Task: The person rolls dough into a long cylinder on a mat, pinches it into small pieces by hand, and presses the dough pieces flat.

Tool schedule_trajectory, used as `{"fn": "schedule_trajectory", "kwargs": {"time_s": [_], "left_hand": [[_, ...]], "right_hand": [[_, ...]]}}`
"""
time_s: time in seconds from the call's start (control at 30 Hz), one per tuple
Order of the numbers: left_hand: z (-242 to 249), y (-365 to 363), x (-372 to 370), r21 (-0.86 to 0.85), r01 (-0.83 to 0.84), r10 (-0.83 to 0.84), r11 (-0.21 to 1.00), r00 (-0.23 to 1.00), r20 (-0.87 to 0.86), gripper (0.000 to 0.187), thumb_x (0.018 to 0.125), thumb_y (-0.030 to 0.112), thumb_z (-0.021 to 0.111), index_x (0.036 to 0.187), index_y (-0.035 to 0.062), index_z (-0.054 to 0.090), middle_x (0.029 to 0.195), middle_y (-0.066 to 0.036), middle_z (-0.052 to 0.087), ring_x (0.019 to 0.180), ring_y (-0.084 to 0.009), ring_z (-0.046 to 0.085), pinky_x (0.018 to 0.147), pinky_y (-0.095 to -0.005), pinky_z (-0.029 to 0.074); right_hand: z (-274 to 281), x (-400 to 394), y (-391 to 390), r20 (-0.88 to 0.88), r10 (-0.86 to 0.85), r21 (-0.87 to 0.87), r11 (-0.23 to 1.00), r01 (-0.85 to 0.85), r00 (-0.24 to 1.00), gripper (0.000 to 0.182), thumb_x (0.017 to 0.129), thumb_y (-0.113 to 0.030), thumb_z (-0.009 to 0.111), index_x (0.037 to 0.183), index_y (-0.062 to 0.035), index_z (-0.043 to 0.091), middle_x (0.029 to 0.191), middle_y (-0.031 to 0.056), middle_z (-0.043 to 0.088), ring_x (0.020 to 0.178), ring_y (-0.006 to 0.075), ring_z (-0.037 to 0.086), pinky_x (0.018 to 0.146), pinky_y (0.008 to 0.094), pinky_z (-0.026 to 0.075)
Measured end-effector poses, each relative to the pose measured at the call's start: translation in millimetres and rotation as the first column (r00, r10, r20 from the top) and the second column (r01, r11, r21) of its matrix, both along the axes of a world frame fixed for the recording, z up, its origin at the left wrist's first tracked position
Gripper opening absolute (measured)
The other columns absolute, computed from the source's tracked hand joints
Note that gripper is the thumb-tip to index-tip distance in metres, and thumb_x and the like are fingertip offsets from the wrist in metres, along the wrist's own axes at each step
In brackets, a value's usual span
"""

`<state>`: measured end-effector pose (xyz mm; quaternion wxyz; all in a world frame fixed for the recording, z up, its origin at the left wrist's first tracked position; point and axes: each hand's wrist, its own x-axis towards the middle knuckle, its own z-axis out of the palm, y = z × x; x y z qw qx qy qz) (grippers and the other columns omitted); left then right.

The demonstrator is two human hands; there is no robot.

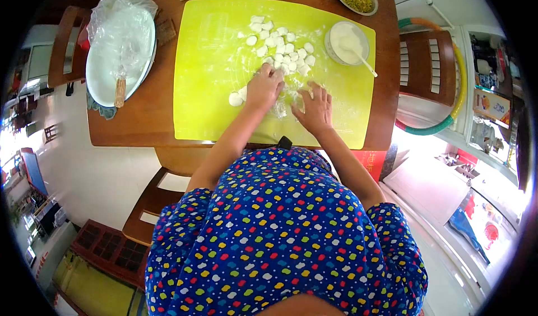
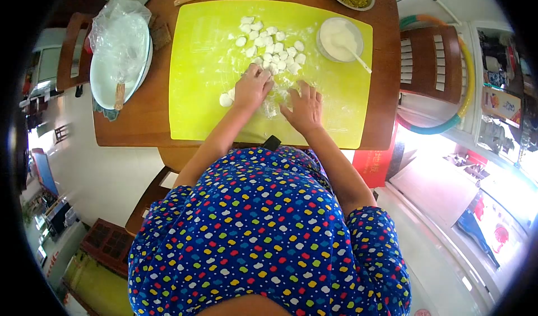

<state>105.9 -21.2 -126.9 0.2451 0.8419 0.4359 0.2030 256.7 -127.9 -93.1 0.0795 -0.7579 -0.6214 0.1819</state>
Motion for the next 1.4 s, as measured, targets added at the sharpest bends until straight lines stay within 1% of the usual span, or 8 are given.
{"fn": "schedule_trajectory", "kwargs": {"time_s": [0.2,0.53,0.83,0.93,1.13,1.2,1.33,1.4], "left_hand": [[3,-22,-55,0.072,0.049,-0.043,0.996,0.995,-0.086,0.020,0.076,0.017,0.068,0.095,0.0134,0.064,0.097,-0.007,0.059,0.090,-0.0288,0.059,0.070,-0.0400,0.052],[1,-26,-37,0.107,0.130,-0.104,0.986,0.969,-0.223,0.075,0.083,0.043,0.063,0.145,0.0087,0.035,0.150,-0.014,0.028,0.139,-0.0365,0.023,0.108,-0.0589,0.022],[-18,8,-58,0.348,-0.098,0.173,0.933,0.966,-0.192,0.049,0.086,0.018,0.057,0.133,0.0049,0.049,0.135,-0.019,0.047,0.125,-0.0399,0.042,0.102,-0.0557,0.031],[12,19,-36,0.236,0.041,-0.031,0.971,0.999,-0.042,0.044,0.084,0.009,0.059,0.128,0.0046,0.053,0.126,-0.019,0.054,0.114,-0.0381,0.052,0.096,-0.0452,0.042],[22,-11,26,-0.421,0.181,0.037,0.889,0.888,0.459,0.044,0.082,0.011,0.067,0.124,0.0027,0.057,0.112,-0.018,0.062,0.091,-0.0256,0.063,0.075,-0.0378,0.052],[24,-11,27,-0.845,0.368,0.408,0.387,0.754,0.515,0.045,0.081,0.015,0.070,0.122,0.0021,0.058,0.108,-0.015,0.064,0.085,-0.0207,0.064,0.072,-0.0338,0.052],[7,-10,8,-0.878,0.337,0.407,0.339,0.789,0.460,0.042,0.083,0.016,0.071,0.122,0.0035,0.061,0.112,-0.006,0.064,0.086,-0.0105,0.060,0.071,-0.0269,0.050],[15,-7,-10,-0.580,0.092,0.153,0.810,0.920,0.360,0.031,0.081,0.013,0.069,0.111,0.0058,0.066,0.101,-0.007,0.067,0.086,-0.0150,0.063,0.069,-0.0292,0.050]], "right_hand": [[-42,2,-8,0.171,0.154,0.116,0.978,-0.175,0.973,0.070,0.084,-0.047,0.059,0.144,-0.0178,0.038,0.150,0.0181,0.023,0.140,0.0366,0.020,0.113,0.0589,0.013],[-41,16,44,-0.225,-0.265,0.335,0.882,0.330,0.938,0.049,0.076,-0.024,0.072,0.118,-0.0060,0.054,0.114,0.0164,0.054,0.110,0.0354,0.049,0.093,0.0441,0.040],[-9,31,47,-0.280,-0.410,0.036,0.899,0.436,0.868,0.027,0.074,-0.013,0.072,0.100,-0.0072,0.065,0.089,0.0102,0.061,0.085,0.0265,0.061,0.077,0.0391,0.049],[-20,36,27,-0.509,-0.421,-0.035,0.881,0.471,0.750,0.020,0.078,-0.011,0.068,0.096,-0.0039,0.066,0.088,0.0066,0.063,0.081,0.0199,0.063,0.072,0.0332,0.050],[3,30,11,-0.900,-0.363,-0.437,0.757,0.486,-0.243,0.024,0.085,-0.010,0.067,0.106,-0.0006,0.063,0.099,0.0053,0.065,0.087,0.0147,0.063,0.074,0.0261,0.051],[15,26,13,-0.877,-0.354,-0.470,0.769,0.433,-0.323,0.030,0.085,-0.010,0.067,0.113,-0.0012,0.060,0.098,0.0049,0.064,0.086,0.0131,0.062,0.075,0.0246,0.051],[12,23,12,-0.887,-0.433,-0.460,0.785,0.416,-0.164,0.028,0.085,-0.011,0.069,0.110,-0.0015,0.063,0.098,0.0050,0.064,0.086,0.0135,0.062,0.074,0.0248,0.050],[7,34,11,-0.851,-0.503,-0.381,0.788,0.483,0.150,0.024,0.083,-0.015,0.071,0.102,-0.0004,0.068,0.098,0.0042,0.064,0.085,0.0126,0.062,0.072,0.0259,0.050]]}}
